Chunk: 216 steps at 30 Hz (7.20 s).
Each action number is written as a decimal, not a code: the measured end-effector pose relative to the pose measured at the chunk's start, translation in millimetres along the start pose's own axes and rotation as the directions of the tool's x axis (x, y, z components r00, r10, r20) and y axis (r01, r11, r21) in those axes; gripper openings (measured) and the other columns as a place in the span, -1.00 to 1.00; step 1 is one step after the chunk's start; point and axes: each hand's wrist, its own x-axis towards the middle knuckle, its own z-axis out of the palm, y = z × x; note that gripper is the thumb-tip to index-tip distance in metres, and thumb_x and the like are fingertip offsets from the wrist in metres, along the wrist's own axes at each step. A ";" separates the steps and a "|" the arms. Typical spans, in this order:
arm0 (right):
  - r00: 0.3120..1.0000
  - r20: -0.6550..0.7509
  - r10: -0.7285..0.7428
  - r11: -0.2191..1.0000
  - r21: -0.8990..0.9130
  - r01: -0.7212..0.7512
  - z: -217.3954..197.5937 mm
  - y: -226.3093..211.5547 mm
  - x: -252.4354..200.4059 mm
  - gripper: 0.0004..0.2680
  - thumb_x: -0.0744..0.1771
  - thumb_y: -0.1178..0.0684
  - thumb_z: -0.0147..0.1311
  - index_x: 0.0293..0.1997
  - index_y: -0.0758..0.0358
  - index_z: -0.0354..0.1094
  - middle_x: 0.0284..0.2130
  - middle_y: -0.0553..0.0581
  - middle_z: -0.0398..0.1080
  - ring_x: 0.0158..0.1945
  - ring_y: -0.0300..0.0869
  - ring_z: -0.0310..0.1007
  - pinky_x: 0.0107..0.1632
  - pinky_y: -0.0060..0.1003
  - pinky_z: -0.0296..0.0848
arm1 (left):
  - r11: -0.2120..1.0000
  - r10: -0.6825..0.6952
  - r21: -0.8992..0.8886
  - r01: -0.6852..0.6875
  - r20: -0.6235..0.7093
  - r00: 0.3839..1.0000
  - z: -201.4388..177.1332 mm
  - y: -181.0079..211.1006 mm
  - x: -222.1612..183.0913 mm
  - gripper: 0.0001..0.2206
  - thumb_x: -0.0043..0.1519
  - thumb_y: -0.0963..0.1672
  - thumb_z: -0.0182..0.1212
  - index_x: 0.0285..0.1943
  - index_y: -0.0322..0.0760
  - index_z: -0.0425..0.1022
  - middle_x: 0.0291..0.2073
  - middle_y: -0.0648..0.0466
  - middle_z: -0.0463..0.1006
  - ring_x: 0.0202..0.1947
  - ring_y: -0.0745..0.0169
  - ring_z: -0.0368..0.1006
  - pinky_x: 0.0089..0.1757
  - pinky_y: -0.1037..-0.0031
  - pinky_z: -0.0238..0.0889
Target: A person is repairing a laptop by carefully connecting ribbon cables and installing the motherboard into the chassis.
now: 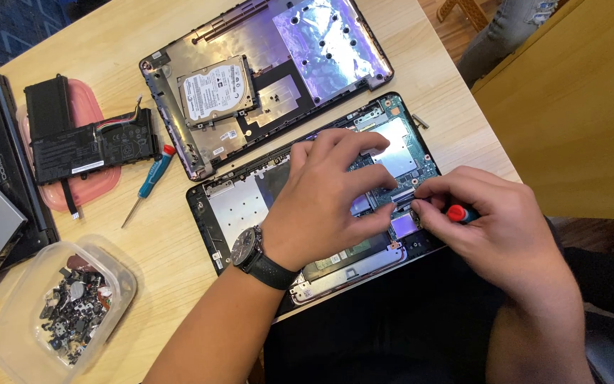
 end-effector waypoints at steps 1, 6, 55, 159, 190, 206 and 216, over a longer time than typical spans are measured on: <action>1.000 -0.008 -0.020 1.000 0.005 0.020 0.7 0.8 -0.9 -0.97 0.32 0.12 0.30 -0.26 0.16 0.54 -0.47 -0.01 0.46 -0.41 -0.28 0.38 -0.23 -0.39 0.30 | 0.999 0.031 0.015 -0.031 -0.014 0.999 0.5 -0.5 0.3 -0.81 0.17 -0.01 0.46 -0.13 0.00 0.60 0.20 0.12 0.50 0.23 -0.07 0.35 0.03 -0.01 0.06; 0.997 -0.051 -0.060 0.998 0.014 0.061 -1.4 -3.7 -1.5 -0.96 0.32 0.14 0.31 -0.22 0.21 0.56 -0.45 0.01 0.48 -0.39 -0.28 0.42 -0.20 -0.40 0.33 | 0.995 0.078 0.070 -0.076 -0.025 0.997 -0.1 0.7 3.7 -0.90 0.23 -0.03 0.44 -0.21 0.04 0.60 0.12 0.16 0.55 0.19 -0.09 0.38 -0.04 0.01 0.10; 0.957 -0.269 -0.110 0.966 -0.254 0.039 21.1 -40.0 -21.0 -0.83 0.36 0.16 0.45 -0.07 0.37 0.51 -0.25 0.17 0.51 -0.27 -0.10 0.43 -0.11 -0.25 0.38 | 0.988 -0.018 -0.155 0.025 0.045 0.999 -4.1 -5.6 -2.0 -0.84 0.20 -0.13 0.21 -0.06 -0.03 0.54 0.19 0.06 0.45 0.26 -0.04 0.35 0.07 0.03 0.05; 1.000 -0.021 -0.011 0.998 -0.070 0.010 -30.9 36.2 15.8 -0.80 0.29 0.00 0.46 -0.09 0.19 0.59 -0.44 0.00 0.43 -0.38 -0.28 0.33 -0.20 -0.39 0.27 | 0.964 0.066 0.235 -0.122 0.235 0.970 -21.1 22.8 -5.4 -0.52 0.20 0.20 0.27 0.26 0.17 0.59 0.39 -0.05 0.41 0.38 -0.21 0.24 0.17 -0.18 0.06; 0.910 0.178 0.373 0.823 -0.516 -0.237 -34.0 38.2 35.4 -0.52 0.16 -0.25 0.44 0.21 -0.49 0.50 -0.35 -0.17 0.64 -0.43 -0.17 0.54 -0.20 -0.24 0.45 | 0.883 -0.154 0.464 0.070 0.147 0.977 2.5 25.5 0.2 -0.29 0.25 0.31 -0.01 0.56 0.19 0.24 0.60 0.05 0.19 0.58 0.03 0.10 0.26 -0.15 0.07; 0.965 -0.244 0.097 0.721 -0.651 -0.237 18.0 44.7 67.3 -0.70 0.42 -0.54 0.09 0.01 -0.32 0.53 -0.39 0.10 0.60 -0.09 0.25 0.65 -0.23 0.07 0.46 | 0.992 0.018 0.119 -0.030 0.107 0.994 -38.4 1.6 -11.0 -0.49 0.33 0.13 0.21 0.44 0.04 0.41 0.41 -0.10 0.49 0.43 -0.11 0.42 0.17 0.04 0.34; 0.953 -0.300 -0.042 0.724 -0.666 -0.178 25.3 58.9 66.1 -0.80 0.47 -0.38 0.13 -0.06 -0.26 0.54 -0.42 -0.01 0.55 -0.21 0.22 0.62 -0.36 0.05 0.38 | 0.937 0.028 0.320 0.140 -0.469 0.883 -116.9 -43.5 -39.8 -0.87 0.44 -0.22 0.04 -0.10 -0.39 0.52 -0.33 -0.05 0.59 -0.36 0.09 0.48 -0.27 0.30 0.36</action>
